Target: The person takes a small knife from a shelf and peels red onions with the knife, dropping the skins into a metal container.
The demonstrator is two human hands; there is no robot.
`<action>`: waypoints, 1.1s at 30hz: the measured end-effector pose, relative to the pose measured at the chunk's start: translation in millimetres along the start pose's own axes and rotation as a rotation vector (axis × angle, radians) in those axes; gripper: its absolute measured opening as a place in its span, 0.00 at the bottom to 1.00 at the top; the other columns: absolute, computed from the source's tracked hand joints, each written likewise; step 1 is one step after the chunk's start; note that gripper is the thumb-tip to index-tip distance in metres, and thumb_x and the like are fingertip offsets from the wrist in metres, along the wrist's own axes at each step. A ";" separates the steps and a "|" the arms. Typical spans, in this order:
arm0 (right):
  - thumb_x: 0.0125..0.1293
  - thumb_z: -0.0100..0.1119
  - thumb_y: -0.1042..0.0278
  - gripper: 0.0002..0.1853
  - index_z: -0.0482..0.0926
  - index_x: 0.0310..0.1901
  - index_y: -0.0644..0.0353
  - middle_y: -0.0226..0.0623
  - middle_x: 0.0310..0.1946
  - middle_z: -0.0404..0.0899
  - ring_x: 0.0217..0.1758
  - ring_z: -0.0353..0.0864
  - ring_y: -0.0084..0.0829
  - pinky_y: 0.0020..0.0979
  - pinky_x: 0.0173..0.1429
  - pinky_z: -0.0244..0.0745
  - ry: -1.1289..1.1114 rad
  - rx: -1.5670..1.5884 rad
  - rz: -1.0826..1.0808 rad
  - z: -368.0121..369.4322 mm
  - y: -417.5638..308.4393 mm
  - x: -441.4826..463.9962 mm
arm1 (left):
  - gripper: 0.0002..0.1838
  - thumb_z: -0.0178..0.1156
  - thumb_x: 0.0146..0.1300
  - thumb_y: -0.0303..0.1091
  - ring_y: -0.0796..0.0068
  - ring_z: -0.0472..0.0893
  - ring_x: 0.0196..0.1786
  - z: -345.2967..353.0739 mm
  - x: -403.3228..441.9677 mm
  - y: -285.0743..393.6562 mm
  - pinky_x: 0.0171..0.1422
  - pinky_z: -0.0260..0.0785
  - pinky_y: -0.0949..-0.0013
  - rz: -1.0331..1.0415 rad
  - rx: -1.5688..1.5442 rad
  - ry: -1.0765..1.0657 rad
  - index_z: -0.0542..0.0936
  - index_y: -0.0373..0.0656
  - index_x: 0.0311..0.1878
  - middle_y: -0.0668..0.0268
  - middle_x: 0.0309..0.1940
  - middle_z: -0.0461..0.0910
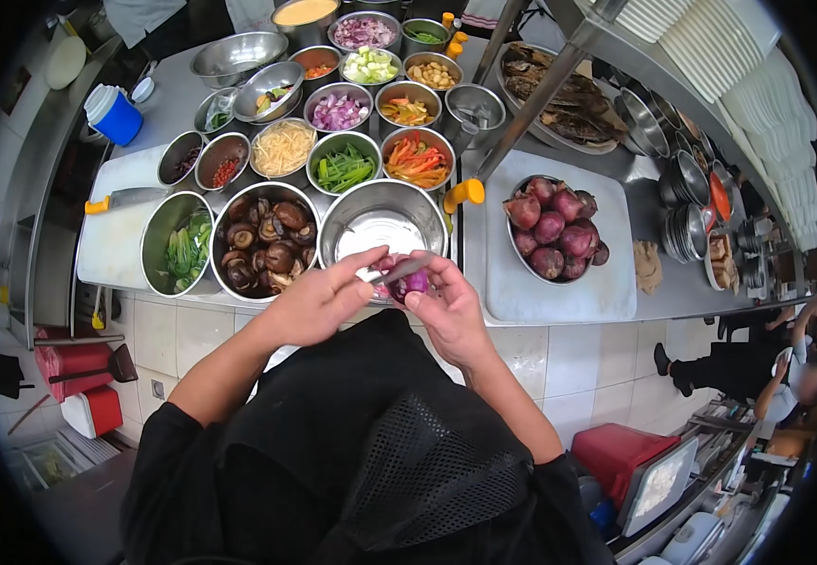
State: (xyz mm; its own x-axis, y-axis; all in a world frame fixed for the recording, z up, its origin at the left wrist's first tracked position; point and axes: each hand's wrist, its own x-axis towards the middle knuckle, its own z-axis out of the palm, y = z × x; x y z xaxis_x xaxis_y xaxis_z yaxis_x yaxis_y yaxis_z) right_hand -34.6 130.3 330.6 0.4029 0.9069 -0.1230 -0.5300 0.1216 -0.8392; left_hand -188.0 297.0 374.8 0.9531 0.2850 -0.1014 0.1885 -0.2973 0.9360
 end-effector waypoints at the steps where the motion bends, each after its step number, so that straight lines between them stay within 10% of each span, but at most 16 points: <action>1: 0.66 0.61 0.78 0.29 0.63 0.67 0.63 0.41 0.60 0.72 0.62 0.76 0.34 0.40 0.65 0.76 -0.003 0.023 -0.009 0.0 2.0 0.1 | 0.28 0.51 0.74 0.43 0.66 0.81 0.32 3.3 -2.0 3.9 0.41 0.72 0.66 0.027 0.088 -0.004 0.64 0.45 0.74 0.61 0.30 0.80; 3: 0.66 0.60 0.79 0.28 0.64 0.66 0.63 0.41 0.60 0.71 0.61 0.76 0.34 0.41 0.66 0.75 -0.004 0.054 -0.023 1.2 4.0 0.2 | 0.28 0.51 0.73 0.40 0.48 0.84 0.39 6.3 -3.3 5.9 0.48 0.74 0.59 0.067 0.177 -0.025 0.64 0.45 0.74 0.50 0.37 0.83; 21: 0.68 0.59 0.77 0.25 0.63 0.64 0.62 0.44 0.60 0.71 0.62 0.75 0.37 0.46 0.66 0.76 0.037 0.093 -0.018 3.4 3.0 -0.1 | 0.26 0.53 0.72 0.37 0.46 0.83 0.44 20.9 4.5 -14.2 0.50 0.76 0.59 0.243 0.208 0.031 0.67 0.54 0.73 0.57 0.51 0.83; 24: 0.68 0.59 0.76 0.25 0.63 0.64 0.61 0.44 0.60 0.71 0.63 0.75 0.37 0.45 0.66 0.76 0.044 0.076 -0.017 0.0 5.5 1.0 | 0.24 0.52 0.73 0.38 0.54 0.84 0.34 27.0 10.1 -25.3 0.41 0.75 0.61 0.381 0.179 0.144 0.69 0.51 0.71 0.59 0.41 0.84; 30: 0.67 0.59 0.76 0.25 0.63 0.64 0.61 0.42 0.59 0.72 0.63 0.75 0.36 0.43 0.65 0.76 0.029 0.104 -0.038 2.0 2.0 1.7 | 0.27 0.49 0.76 0.41 0.77 0.70 0.25 9.3 6.5 -4.8 0.33 0.68 0.70 -0.078 -0.282 -0.096 0.64 0.45 0.74 0.68 0.26 0.73; 33: 0.67 0.60 0.75 0.26 0.64 0.65 0.59 0.40 0.59 0.74 0.62 0.77 0.36 0.43 0.66 0.75 0.023 0.099 -0.054 0.8 5.4 3.8 | 0.28 0.49 0.76 0.41 0.78 0.71 0.25 19.3 5.7 -13.4 0.33 0.68 0.70 0.121 -0.045 0.018 0.61 0.46 0.76 0.68 0.24 0.73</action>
State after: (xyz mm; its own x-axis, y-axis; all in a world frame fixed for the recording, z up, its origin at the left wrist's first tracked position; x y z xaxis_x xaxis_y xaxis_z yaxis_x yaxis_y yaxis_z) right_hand -36.5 134.6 326.0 0.4488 0.8889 -0.0922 -0.5780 0.2101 -0.7886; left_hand -180.5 285.1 355.2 0.9638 0.2660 0.0190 0.0612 -0.2897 0.9552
